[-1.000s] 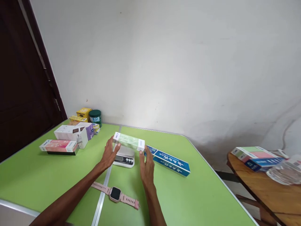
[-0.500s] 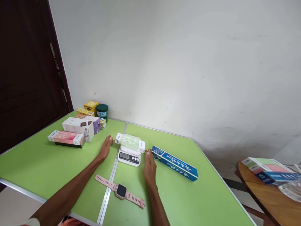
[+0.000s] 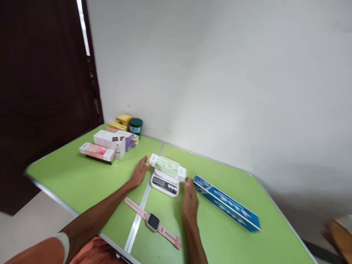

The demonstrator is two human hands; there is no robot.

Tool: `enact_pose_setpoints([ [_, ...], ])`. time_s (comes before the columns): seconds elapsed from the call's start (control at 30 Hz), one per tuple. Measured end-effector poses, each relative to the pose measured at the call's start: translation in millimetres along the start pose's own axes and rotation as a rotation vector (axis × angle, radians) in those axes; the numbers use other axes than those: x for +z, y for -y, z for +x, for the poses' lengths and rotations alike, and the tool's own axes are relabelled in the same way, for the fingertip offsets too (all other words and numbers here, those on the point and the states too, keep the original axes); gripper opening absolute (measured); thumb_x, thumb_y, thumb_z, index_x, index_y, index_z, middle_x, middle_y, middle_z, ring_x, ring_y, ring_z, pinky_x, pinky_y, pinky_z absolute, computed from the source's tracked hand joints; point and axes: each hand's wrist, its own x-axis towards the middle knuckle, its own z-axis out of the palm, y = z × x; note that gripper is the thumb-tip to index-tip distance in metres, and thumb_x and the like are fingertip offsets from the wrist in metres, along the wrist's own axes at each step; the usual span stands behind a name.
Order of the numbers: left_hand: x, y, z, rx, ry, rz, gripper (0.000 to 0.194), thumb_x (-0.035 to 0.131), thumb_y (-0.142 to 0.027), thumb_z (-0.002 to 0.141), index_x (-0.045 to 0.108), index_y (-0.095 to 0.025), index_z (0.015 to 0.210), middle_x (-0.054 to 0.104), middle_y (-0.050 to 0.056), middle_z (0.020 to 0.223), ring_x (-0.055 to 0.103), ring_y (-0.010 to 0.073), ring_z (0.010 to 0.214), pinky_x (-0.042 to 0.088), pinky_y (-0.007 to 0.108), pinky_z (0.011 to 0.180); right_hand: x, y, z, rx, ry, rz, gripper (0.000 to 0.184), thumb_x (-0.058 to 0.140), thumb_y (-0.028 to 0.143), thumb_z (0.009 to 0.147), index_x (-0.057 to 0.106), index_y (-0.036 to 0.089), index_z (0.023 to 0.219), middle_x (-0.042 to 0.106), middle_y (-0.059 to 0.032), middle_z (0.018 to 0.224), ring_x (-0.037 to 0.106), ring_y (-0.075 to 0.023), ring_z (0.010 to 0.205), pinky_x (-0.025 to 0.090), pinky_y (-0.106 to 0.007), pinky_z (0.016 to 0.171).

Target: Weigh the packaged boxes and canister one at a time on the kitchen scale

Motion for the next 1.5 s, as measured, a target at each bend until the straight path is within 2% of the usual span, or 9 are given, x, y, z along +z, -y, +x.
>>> enact_pose_setpoints([
  [0.17, 4.2, -9.8, -9.8, 0.027, 0.141, 0.014, 0.088, 0.040, -0.072, 0.099, 0.034, -0.014, 0.165, 0.040, 0.021, 0.168, 0.037, 0.0334, 0.157, 0.026, 0.049, 0.133, 1.6, 15.1, -3.7, 0.126, 0.089, 0.023, 0.097, 0.042, 0.083, 0.090, 0.056, 0.010, 0.154, 0.049, -0.0170, 0.163, 0.040, -0.0410, 0.154, 0.026, -0.057, 0.130],
  [0.33, -14.2, -33.9, -20.8, 0.077, -0.025, -0.025, 0.086, 0.041, -0.071, 0.100, 0.032, -0.014, 0.164, 0.045, 0.021, 0.162, 0.041, 0.0339, 0.153, 0.028, 0.050, 0.131, 7.8, 65.8, -16.8, 0.111, 0.155, 0.041, 0.100, 0.043, 0.086, 0.089, 0.051, 0.014, 0.159, 0.045, -0.0143, 0.166, 0.038, -0.0423, 0.154, 0.025, -0.059, 0.129],
  [0.57, -104.3, -59.1, -37.4, 0.204, -0.383, 0.029, 0.079, 0.040, -0.070, 0.102, 0.036, -0.019, 0.161, 0.043, 0.018, 0.165, 0.038, 0.0323, 0.155, 0.028, 0.052, 0.129, 70.5, 133.3, -37.2, 0.013, 0.387, 0.162, 0.096, 0.047, 0.085, 0.089, 0.044, 0.023, 0.163, 0.040, -0.0112, 0.170, 0.039, -0.0419, 0.154, 0.029, -0.061, 0.125],
  [0.83, -230.4, -38.7, -20.0, 0.133, -0.740, 0.285, 0.073, 0.041, -0.067, 0.101, 0.042, -0.017, 0.155, 0.052, 0.020, 0.155, 0.049, 0.0341, 0.145, 0.035, 0.054, 0.123, 187.3, 176.7, -75.3, -0.115, 0.703, 0.297, 0.091, 0.050, 0.079, 0.093, 0.043, 0.021, 0.163, 0.039, -0.0118, 0.170, 0.034, -0.0333, 0.158, 0.029, -0.051, 0.128],
  [0.93, -254.0, -24.4, -5.3, 0.049, -0.727, 0.382, 0.068, 0.050, -0.058, 0.099, 0.045, -0.016, 0.152, 0.056, 0.021, 0.152, 0.052, 0.0357, 0.142, 0.036, 0.056, 0.122, 220.6, 175.2, -73.3, -0.164, 0.697, 0.272, 0.092, 0.047, 0.081, 0.093, 0.046, 0.019, 0.161, 0.043, -0.0134, 0.168, 0.035, -0.0335, 0.157, 0.027, -0.052, 0.128],
  [1.07, -262.9, -5.4, 10.7, -0.081, -0.700, 0.416, 0.066, 0.057, -0.049, 0.096, 0.046, -0.015, 0.152, 0.055, 0.021, 0.155, 0.049, 0.0371, 0.147, 0.032, 0.056, 0.125, 246.4, 166.0, -66.7, -0.233, 0.670, 0.226, 0.094, 0.042, 0.083, 0.093, 0.050, 0.015, 0.157, 0.047, -0.0177, 0.164, 0.037, -0.0360, 0.155, 0.028, -0.056, 0.127],
  [1.3, -265.9, 3.0, 10.8, -0.124, -0.710, 0.367, 0.078, 0.052, -0.055, 0.099, 0.034, -0.012, 0.161, 0.040, 0.023, 0.166, 0.034, 0.0364, 0.158, 0.023, 0.055, 0.131, 241.9, 165.4, -72.2, -0.265, 0.713, 0.237, 0.085, 0.046, 0.076, 0.097, 0.048, 0.017, 0.159, 0.046, -0.0163, 0.165, 0.036, -0.0338, 0.157, 0.028, -0.057, 0.129],
  [1.4, -260.5, -6.9, -0.7, -0.034, -0.771, 0.463, 0.091, 0.052, -0.058, 0.098, 0.022, -0.002, 0.164, 0.030, 0.031, 0.168, 0.026, 0.0401, 0.160, 0.021, 0.057, 0.131, 210.4, 156.5, -72.4, -0.256, 0.705, 0.205, 0.079, 0.053, 0.070, 0.098, 0.047, 0.020, 0.160, 0.048, -0.0151, 0.164, 0.041, -0.0333, 0.155, 0.033, -0.057, 0.127],
  [1.5, -230.5, -22.4, -14.5, 0.240, -0.756, 0.607, 0.093, 0.054, -0.056, 0.099, 0.017, -0.003, 0.165, 0.025, 0.031, 0.169, 0.021, 0.0395, 0.162, 0.018, 0.058, 0.132, 156.8, 134.6, -65.3, -0.272, 0.572, 0.130, 0.069, 0.056, 0.062, 0.101, 0.050, 0.023, 0.157, 0.054, -0.0143, 0.160, 0.050, -0.0327, 0.148, 0.040, -0.057, 0.123],
])
